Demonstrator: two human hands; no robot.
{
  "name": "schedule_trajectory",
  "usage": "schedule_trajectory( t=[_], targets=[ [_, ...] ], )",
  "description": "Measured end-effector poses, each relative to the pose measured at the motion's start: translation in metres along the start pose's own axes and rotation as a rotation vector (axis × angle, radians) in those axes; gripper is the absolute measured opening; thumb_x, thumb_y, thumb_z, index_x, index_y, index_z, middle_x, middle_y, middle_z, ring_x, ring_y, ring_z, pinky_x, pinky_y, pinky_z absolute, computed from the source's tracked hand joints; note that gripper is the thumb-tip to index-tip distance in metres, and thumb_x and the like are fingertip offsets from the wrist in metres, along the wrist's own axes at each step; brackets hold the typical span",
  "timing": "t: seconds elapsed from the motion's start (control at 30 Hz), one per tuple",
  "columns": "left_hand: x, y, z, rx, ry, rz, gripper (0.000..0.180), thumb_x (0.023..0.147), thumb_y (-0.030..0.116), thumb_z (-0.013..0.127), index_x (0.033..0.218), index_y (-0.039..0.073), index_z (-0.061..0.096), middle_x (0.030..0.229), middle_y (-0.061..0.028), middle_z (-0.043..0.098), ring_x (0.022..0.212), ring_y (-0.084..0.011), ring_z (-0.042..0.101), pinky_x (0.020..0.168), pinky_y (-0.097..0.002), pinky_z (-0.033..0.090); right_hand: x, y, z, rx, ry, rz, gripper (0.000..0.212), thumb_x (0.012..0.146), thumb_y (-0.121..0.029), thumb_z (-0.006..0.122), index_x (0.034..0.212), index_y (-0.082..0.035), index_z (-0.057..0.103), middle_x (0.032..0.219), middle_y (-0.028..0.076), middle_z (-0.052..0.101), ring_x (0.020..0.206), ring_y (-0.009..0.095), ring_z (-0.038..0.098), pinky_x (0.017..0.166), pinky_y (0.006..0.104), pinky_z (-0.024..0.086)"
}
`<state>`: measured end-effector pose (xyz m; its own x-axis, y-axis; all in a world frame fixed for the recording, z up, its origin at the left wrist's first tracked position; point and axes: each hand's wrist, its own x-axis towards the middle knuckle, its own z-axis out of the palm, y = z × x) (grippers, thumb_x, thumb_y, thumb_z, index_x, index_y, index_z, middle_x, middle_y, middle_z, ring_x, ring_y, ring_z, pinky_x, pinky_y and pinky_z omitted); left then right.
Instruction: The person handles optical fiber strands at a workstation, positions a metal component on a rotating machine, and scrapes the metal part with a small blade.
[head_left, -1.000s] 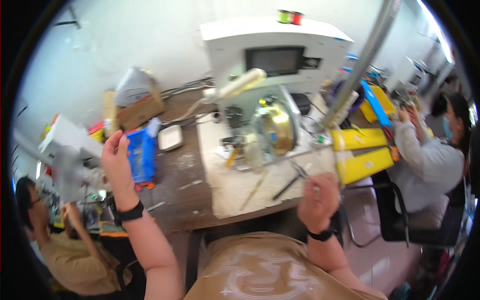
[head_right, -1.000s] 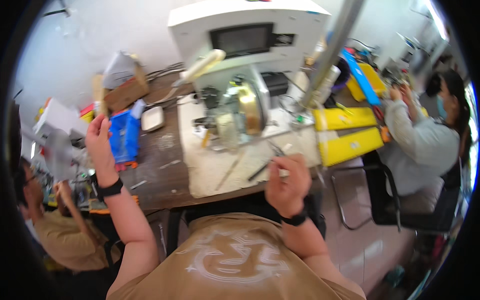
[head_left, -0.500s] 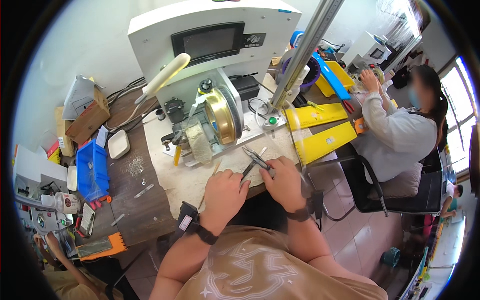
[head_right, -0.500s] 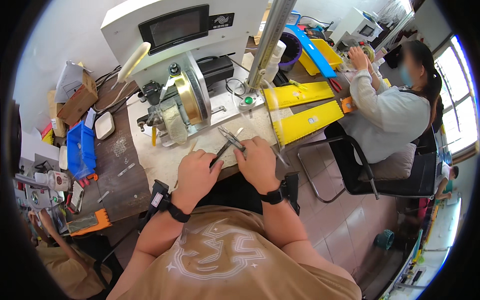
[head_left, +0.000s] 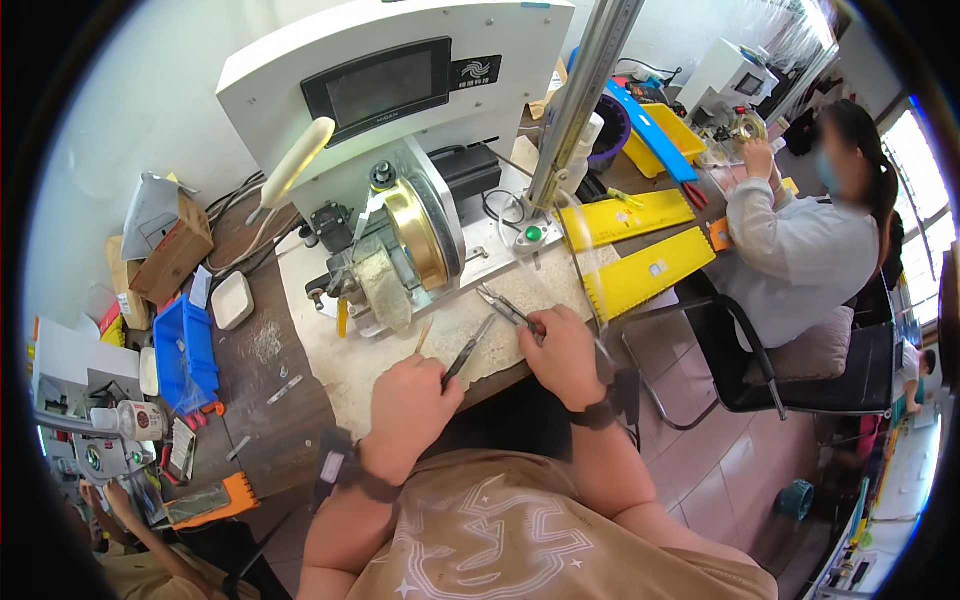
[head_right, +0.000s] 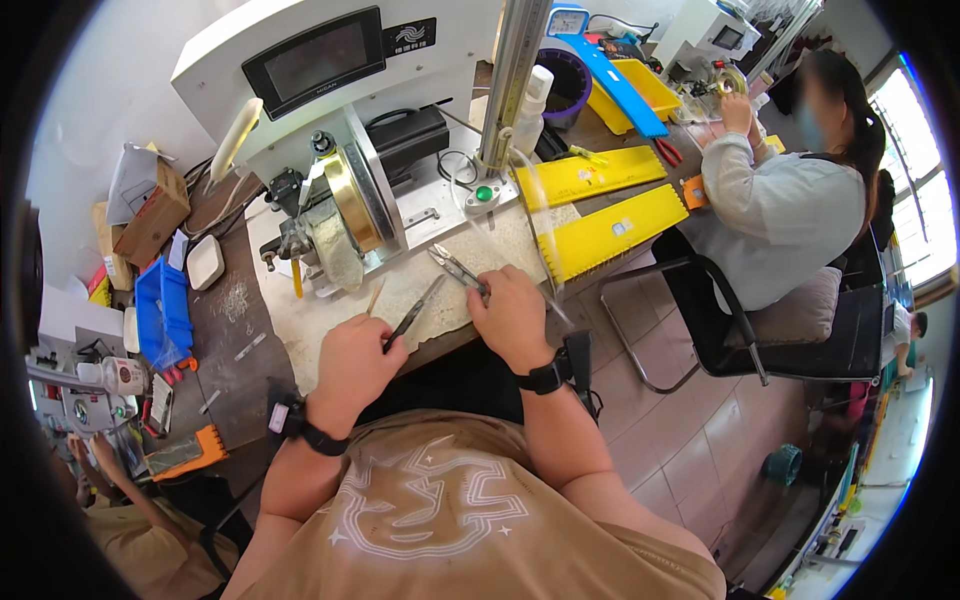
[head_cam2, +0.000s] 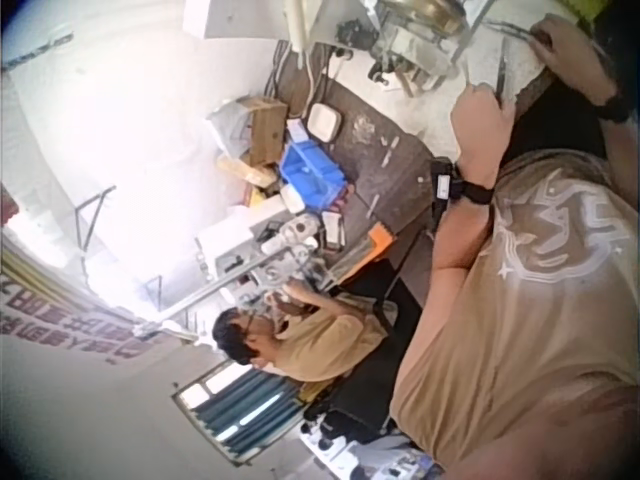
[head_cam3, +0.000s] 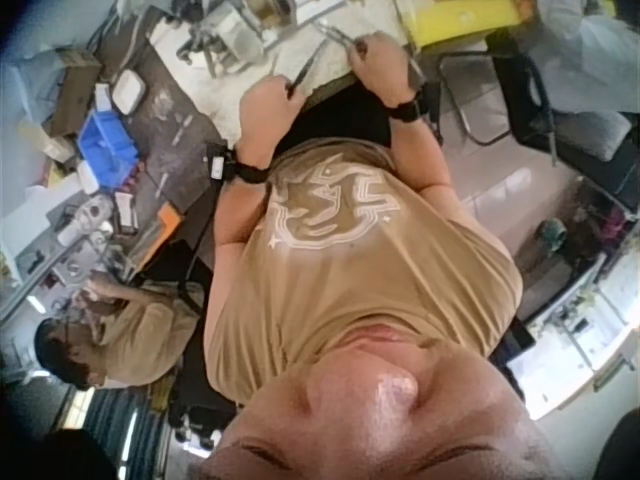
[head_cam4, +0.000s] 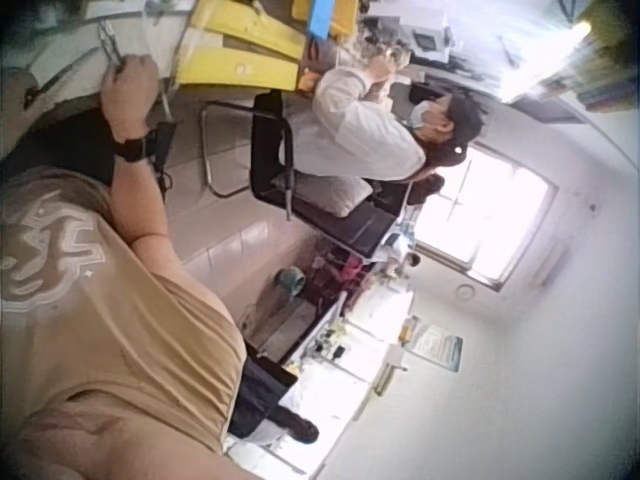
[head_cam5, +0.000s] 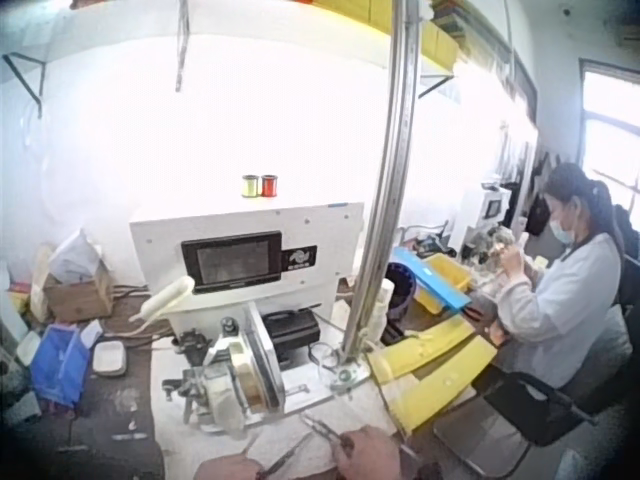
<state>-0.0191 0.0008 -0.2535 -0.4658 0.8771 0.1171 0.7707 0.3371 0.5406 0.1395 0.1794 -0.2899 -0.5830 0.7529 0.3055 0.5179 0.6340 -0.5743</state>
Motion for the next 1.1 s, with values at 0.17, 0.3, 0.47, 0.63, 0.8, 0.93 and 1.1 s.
schedule_trajectory(
  t=[0.17,0.3,0.47,0.63,0.8,0.93,1.1],
  targets=[
    [-0.028,-0.015,-0.029,-0.023,0.095,0.018,0.015,0.075,0.013,0.081,0.079,0.003,0.072,0.074,-0.0102,0.066,0.064,-0.0258,0.066,0.060,-0.0367,0.053,0.000,-0.010,-0.004,0.021,0.038,-0.012,0.017,0.087,-0.019,0.075,0.095,-0.003,0.073,0.085,0.013,0.065,0.083,0.034,0.065,0.074,0.0427,0.053],
    [-0.044,-0.014,-0.046,-0.017,0.182,0.054,0.014,0.073,0.009,0.082,0.079,0.002,0.071,0.074,-0.0098,0.066,0.065,-0.0251,0.066,0.060,-0.0358,0.053,-0.012,-0.031,-0.012,0.272,0.169,-0.025,0.010,0.088,-0.011,0.075,0.091,-0.002,0.072,0.078,0.011,0.062,0.070,0.026,0.062,0.064,0.0345,0.049],
    [-0.055,0.004,-0.065,-0.248,0.176,0.034,0.015,0.073,0.006,0.083,0.080,0.001,0.071,0.071,-0.0089,0.066,0.059,-0.0196,0.064,0.054,-0.0297,0.051,-0.048,-0.067,-0.017,0.810,-0.169,0.010,0.011,0.092,-0.011,0.074,0.092,0.001,0.072,0.076,0.005,0.064,0.065,0.010,0.056,0.060,0.0264,0.044],
    [-0.060,0.015,-0.074,-0.460,0.053,-0.005,0.014,0.074,0.006,0.083,0.080,0.000,0.072,0.069,-0.0081,0.066,0.056,-0.0136,0.062,0.053,-0.0257,0.048,-0.069,-0.089,-0.019,1.226,-0.535,0.306,0.026,0.099,-0.018,0.073,0.115,0.003,0.069,0.094,-0.001,0.069,0.077,0.002,0.055,0.065,0.0217,0.046],
    [-0.061,0.018,-0.069,-0.461,0.000,0.040,0.013,0.076,0.010,0.083,0.082,0.003,0.073,0.069,-0.0066,0.065,0.056,-0.0153,0.063,0.054,-0.0280,0.049,-0.069,-0.094,-0.029,1.254,-0.585,0.328,0.024,0.101,-0.010,0.068,0.123,0.000,0.069,0.098,-0.004,0.066,0.085,0.001,0.056,0.074,0.0197,0.046],
    [-0.066,0.023,-0.058,-0.670,-0.168,-0.139,0.018,0.083,0.007,0.079,0.099,0.000,0.073,0.081,-0.0073,0.071,0.067,-0.0113,0.067,0.062,-0.0268,0.054,-0.070,-0.096,-0.032,1.335,-0.544,0.327,0.014,0.099,-0.011,0.072,0.101,0.002,0.069,0.102,0.005,0.073,0.085,0.005,0.061,0.074,0.0228,0.051],
    [-0.070,0.023,-0.045,-1.117,-0.314,-0.450,0.020,0.096,0.006,0.067,0.113,-0.003,0.070,0.086,-0.0055,0.072,0.076,-0.0084,0.066,0.072,-0.0254,0.053,-0.070,-0.088,-0.031,1.164,-0.549,0.228,0.015,0.097,-0.011,0.074,0.104,0.002,0.071,0.101,0.006,0.074,0.089,0.007,0.065,0.078,0.0243,0.054]
  ],
)
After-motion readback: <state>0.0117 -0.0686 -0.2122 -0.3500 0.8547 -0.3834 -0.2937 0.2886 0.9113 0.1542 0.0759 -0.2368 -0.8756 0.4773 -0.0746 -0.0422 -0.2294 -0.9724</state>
